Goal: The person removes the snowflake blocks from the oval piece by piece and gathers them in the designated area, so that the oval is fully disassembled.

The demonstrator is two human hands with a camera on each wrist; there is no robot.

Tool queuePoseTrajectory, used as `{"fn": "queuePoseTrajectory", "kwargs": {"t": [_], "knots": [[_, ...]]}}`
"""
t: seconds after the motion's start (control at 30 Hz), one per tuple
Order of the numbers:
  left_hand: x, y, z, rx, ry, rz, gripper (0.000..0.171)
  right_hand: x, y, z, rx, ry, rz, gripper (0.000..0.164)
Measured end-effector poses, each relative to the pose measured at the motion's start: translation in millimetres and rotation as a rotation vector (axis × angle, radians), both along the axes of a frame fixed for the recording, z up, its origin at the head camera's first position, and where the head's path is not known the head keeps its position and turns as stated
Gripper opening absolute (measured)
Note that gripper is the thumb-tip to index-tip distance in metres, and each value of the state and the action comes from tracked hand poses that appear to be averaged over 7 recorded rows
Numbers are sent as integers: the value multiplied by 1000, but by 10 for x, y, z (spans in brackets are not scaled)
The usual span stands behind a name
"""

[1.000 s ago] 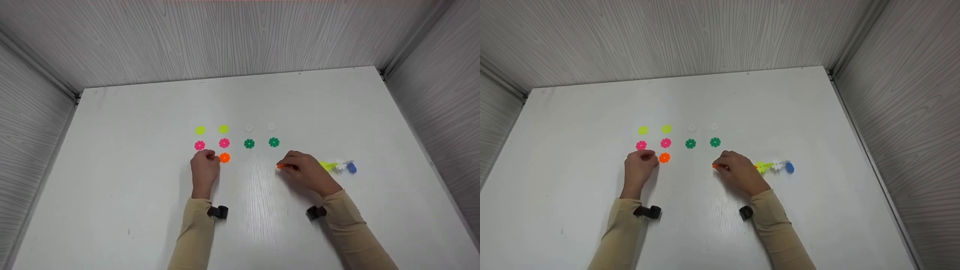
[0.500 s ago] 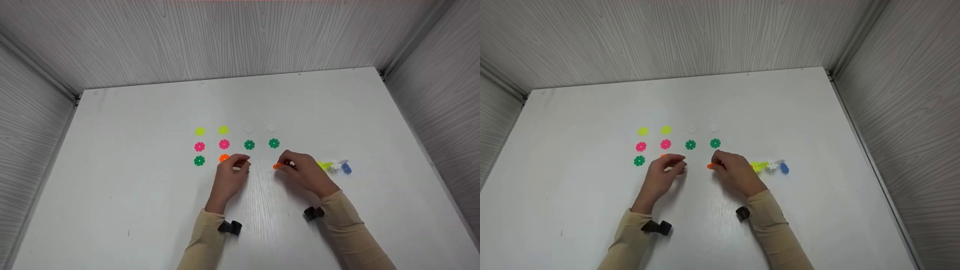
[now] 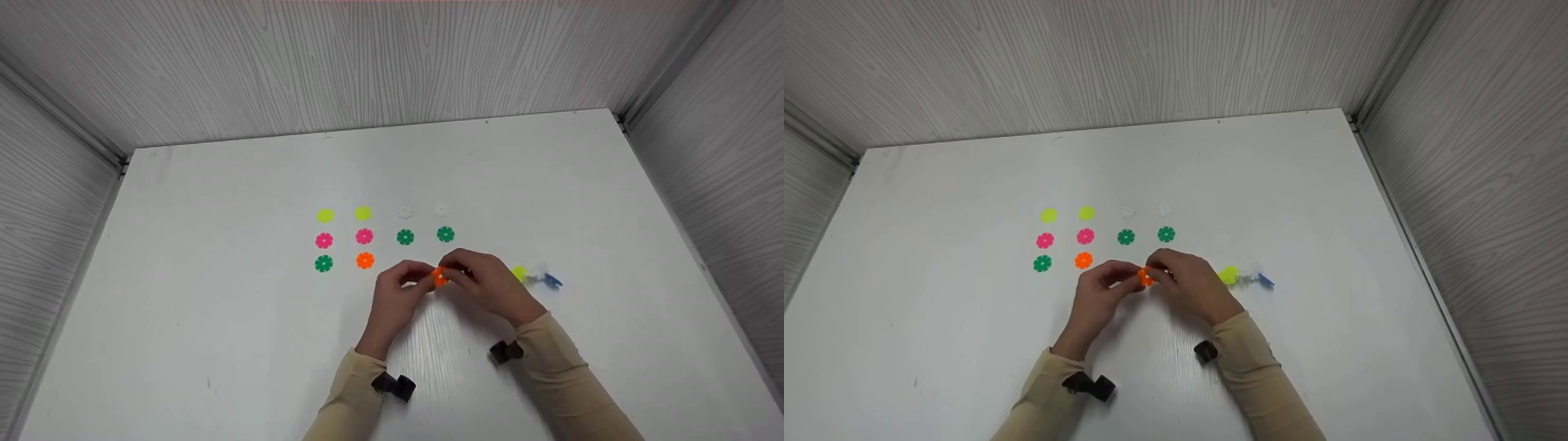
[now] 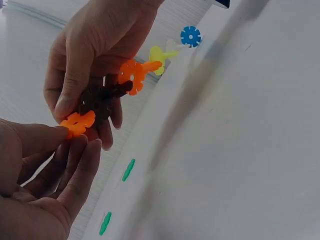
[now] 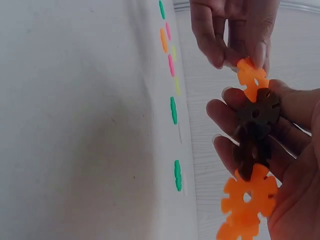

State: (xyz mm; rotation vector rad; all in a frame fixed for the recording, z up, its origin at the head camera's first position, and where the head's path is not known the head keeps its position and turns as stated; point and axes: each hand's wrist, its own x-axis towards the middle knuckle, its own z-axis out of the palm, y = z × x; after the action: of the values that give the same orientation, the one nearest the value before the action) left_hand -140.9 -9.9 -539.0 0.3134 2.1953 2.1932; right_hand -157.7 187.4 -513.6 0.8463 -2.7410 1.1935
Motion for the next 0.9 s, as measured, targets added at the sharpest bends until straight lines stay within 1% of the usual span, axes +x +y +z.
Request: {"fn": "queuePoseTrajectory", "kwargs": {"t": [0.1,0.2,0.3,0.37,0.47,0.6,0.73,0.8,0.83,0.9], "knots": [[-3,-6,11,75,-67,40,18,7,26,-9,-12,-26,-26,13],[-5,-11,31,161,-146,71,20,10,49,-22,-3,-29,-41,15],[-3,-12,41,227,-206,80,19,2,58,-30,16,-7,-26,14],[2,-5,44,254,-230,75,20,-5,58,-30,21,12,-3,12],[9,6,40,284,-245,70,19,-23,49,-38,31,51,21,11],[13,25,23,298,-231,70,18,-33,41,-61,58,101,27,10],[5,42,2,281,-208,68,22,-31,31,-85,88,119,26,8],[-8,49,-4,271,-213,64,23,-26,29,-90,95,123,27,7],[4,48,32,264,-214,62,23,-24,29,-92,95,126,28,7],[-1,50,30,258,-218,62,21,-21,31,-89,94,137,33,6]]}}
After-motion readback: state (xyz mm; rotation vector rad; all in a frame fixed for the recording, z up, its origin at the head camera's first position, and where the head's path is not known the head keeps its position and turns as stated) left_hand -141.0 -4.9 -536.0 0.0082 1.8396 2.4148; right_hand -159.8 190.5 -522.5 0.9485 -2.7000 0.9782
